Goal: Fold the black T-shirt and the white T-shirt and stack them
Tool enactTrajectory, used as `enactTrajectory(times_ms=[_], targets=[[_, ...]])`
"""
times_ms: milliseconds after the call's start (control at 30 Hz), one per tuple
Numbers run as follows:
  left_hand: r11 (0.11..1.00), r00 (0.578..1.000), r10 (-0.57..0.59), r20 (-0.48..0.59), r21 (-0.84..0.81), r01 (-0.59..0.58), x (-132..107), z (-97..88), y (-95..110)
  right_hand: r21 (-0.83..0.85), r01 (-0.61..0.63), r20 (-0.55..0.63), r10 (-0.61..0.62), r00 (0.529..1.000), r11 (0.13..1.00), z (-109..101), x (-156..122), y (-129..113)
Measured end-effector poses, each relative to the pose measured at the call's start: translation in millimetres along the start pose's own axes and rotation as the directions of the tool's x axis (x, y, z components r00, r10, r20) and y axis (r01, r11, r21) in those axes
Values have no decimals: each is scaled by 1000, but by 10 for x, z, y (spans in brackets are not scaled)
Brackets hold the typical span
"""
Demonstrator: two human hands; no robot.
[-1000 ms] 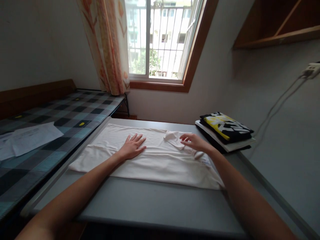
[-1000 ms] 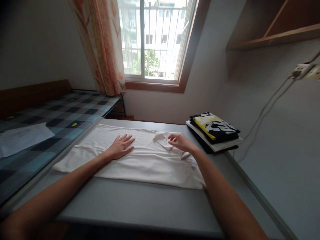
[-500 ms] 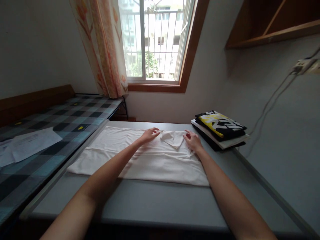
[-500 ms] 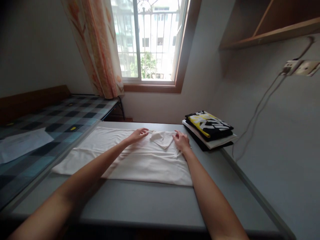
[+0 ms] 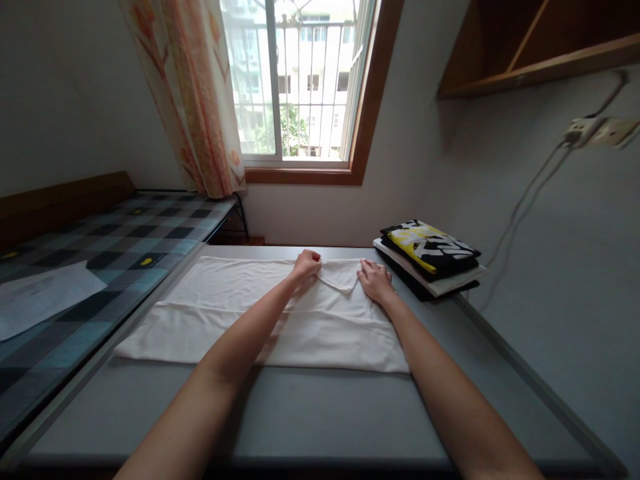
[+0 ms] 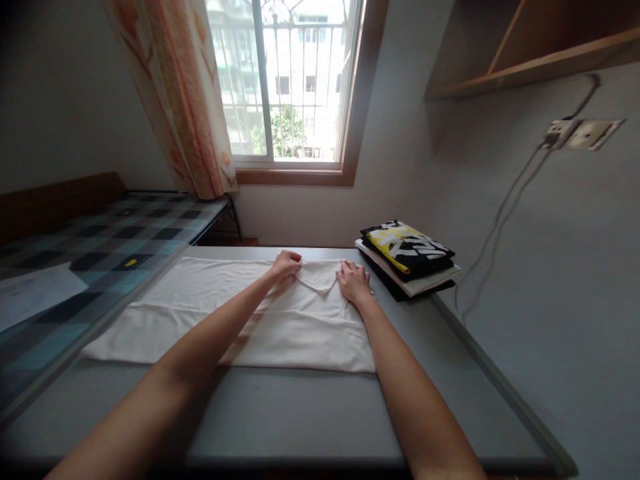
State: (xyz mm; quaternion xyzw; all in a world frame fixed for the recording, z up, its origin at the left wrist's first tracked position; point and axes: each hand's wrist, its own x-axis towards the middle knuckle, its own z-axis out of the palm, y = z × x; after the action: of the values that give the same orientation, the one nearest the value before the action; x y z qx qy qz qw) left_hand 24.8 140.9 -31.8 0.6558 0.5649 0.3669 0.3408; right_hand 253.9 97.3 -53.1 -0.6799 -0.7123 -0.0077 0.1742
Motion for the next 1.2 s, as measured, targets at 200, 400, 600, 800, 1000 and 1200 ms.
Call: enactTrajectory(times_ms=[200,400,600,800,1000,1200], targets=[[998,993,69,-91,1,-69,-62,50,-35,-63,24,-63,-28,998,998,-130,-66,-60],[989,989,150,-19,3,-150,-112,-14,-46,245,294,77,-321,944,924,-290,-131,-138],[985,981,169,91,16,-171,-127,-184,-112,268,330,140,-376,916,905,-340,-231,-280],[994,987,111,118,-2,-112,-117,-207,-130,153,412,-30,-413,910,898,-371,-212,-371],[995,979,97,180,-32,-93,-111,-306,-59,187,427,-65,-423,904,885,-321,-230,-404],[930,904,250,346,175,-324,-162,-295,-55,248,367,-1,-379,925,896,-239,-240,-366]])
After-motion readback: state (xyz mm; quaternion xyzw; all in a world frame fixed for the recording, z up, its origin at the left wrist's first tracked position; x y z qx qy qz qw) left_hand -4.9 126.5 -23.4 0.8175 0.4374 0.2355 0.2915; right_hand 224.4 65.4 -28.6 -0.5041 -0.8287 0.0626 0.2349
